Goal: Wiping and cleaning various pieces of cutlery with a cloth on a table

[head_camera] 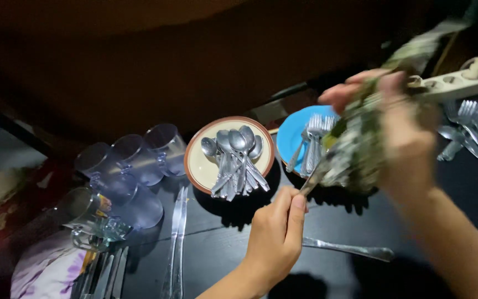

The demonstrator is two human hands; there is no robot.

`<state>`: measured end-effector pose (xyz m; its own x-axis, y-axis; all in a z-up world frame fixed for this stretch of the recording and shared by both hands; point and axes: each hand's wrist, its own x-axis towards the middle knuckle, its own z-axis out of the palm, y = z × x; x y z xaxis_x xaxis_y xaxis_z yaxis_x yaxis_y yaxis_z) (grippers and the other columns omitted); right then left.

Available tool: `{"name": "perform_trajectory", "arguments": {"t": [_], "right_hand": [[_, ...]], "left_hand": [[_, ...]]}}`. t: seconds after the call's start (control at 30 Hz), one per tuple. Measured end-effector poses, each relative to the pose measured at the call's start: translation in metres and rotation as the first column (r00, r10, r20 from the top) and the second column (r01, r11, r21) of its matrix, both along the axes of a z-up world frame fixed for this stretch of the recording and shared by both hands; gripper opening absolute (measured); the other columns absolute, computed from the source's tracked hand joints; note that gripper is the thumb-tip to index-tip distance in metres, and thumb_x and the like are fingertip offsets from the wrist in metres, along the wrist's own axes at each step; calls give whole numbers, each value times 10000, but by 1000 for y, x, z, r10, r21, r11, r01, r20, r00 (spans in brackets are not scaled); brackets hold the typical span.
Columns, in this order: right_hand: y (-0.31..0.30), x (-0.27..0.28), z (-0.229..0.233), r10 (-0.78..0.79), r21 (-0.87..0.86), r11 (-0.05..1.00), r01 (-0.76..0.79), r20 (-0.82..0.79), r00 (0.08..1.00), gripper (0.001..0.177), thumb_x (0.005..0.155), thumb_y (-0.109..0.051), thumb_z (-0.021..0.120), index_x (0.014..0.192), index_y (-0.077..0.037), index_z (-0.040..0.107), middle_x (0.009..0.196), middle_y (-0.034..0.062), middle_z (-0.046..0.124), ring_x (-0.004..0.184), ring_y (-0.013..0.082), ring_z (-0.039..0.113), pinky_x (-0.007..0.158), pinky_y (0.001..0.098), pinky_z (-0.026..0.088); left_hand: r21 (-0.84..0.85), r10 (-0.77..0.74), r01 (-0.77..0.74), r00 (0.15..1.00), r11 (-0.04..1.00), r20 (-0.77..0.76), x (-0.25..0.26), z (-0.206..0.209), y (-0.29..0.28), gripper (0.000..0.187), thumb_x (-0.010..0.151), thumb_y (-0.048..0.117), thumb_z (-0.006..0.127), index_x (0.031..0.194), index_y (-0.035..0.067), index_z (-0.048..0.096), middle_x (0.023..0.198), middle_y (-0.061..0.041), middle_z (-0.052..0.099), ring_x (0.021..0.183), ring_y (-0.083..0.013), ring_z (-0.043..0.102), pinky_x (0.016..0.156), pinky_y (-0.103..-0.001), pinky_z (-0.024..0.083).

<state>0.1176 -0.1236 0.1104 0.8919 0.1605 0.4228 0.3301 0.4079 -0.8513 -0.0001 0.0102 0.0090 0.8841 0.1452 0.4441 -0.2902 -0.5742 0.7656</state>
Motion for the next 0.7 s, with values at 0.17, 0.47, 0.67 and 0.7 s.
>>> {"name": "perform_trajectory", "arguments": {"t": [0.17, 0.47, 0.67, 0.7], "right_hand": [[0, 4, -6, 143, -29, 989, -145, -51, 988, 626, 961, -605, 287, 1280, -105, 489, 1189, 163, 705, 1161, 256, 687, 979, 343, 540], [37, -31, -59, 159, -341, 916, -211, -173, 972, 440, 973, -355, 542, 1015, 38, 735, 805, 164, 778, 617, 231, 690, 521, 324, 529], [29, -35, -78, 248, -490, 801, -344, -253, 935, 394, 991, -358, 537, 884, -12, 691, 512, 145, 674, 308, 230, 575, 268, 355, 424], [34, -40, -95, 249, -491, 799, -346, -254, 935, 394, 991, -358, 537, 884, -12, 691, 512, 145, 674, 308, 230, 575, 268, 355, 424]], "left_hand": [[-229, 130, -143, 989, 963, -69, 6, 8, 9, 317, 1057, 322, 337, 1152, 90, 530, 694, 4, 535, 597, -146, 482, 624, -334, 377], [-135, 5, 0, 999, 991, 40, 3, 14, 13, 257, 969, 28, 356, 1168, 74, 199, 859, -160, 657, 1068, -339, 679, 991, -434, 467], [-61, 84, -80, 993, 995, 77, -14, 77, 41, 667, 998, 532, 434, 1452, 43, 453, 1404, -157, 649, 1328, -259, 621, 1103, -382, 443], [-62, 86, -82, 993, 995, 77, -11, 71, 38, 667, 998, 532, 434, 1452, 43, 453, 1404, -157, 649, 1328, -259, 621, 1103, -382, 443]]}}
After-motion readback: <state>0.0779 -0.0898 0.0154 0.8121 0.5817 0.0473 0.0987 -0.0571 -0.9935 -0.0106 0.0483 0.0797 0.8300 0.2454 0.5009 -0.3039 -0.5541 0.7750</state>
